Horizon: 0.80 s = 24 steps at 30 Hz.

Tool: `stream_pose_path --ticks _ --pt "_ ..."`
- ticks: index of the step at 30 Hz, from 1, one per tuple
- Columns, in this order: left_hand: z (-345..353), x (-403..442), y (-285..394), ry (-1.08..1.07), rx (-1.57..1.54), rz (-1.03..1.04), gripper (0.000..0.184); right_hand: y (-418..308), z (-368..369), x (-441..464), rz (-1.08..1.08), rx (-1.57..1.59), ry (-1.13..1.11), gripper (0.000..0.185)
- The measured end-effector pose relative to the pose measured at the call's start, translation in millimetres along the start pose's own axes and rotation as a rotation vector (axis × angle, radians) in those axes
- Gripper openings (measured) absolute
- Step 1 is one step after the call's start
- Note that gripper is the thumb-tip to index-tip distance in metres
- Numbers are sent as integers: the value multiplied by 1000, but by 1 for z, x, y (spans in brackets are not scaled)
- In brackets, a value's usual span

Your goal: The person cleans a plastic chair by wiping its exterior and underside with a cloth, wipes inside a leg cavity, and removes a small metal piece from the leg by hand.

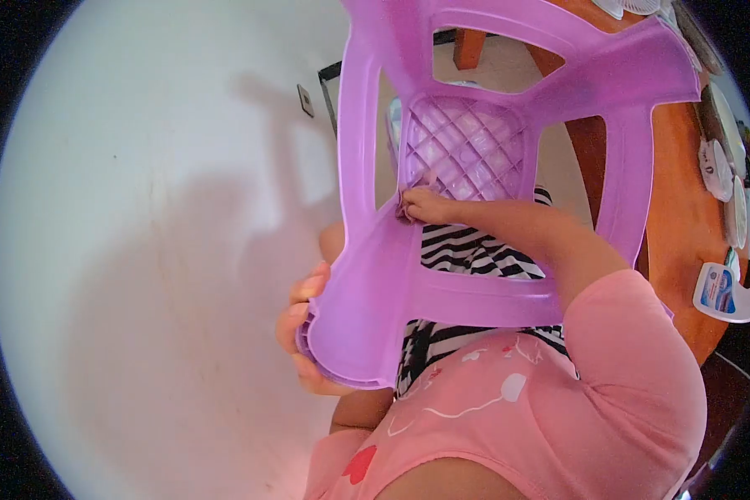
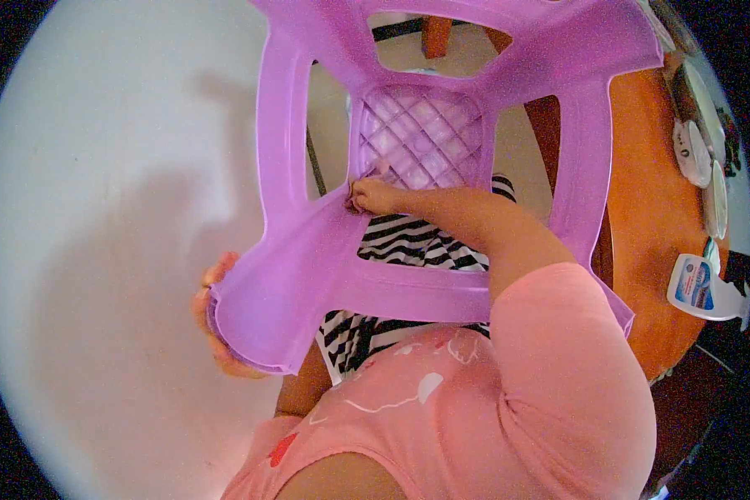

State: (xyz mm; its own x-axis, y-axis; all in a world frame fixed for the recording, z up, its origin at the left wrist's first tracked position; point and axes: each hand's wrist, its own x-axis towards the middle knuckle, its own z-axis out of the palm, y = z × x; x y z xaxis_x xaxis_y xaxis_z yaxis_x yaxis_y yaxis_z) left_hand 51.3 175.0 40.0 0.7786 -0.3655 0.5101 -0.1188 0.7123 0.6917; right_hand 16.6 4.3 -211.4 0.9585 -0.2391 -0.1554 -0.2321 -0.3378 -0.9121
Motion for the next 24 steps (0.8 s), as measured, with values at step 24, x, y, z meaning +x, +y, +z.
stream_pose_path --ticks 24 --pt "-26 -22 2 49 30 14 51 -240 -41 -97 -681 81 -327 12"
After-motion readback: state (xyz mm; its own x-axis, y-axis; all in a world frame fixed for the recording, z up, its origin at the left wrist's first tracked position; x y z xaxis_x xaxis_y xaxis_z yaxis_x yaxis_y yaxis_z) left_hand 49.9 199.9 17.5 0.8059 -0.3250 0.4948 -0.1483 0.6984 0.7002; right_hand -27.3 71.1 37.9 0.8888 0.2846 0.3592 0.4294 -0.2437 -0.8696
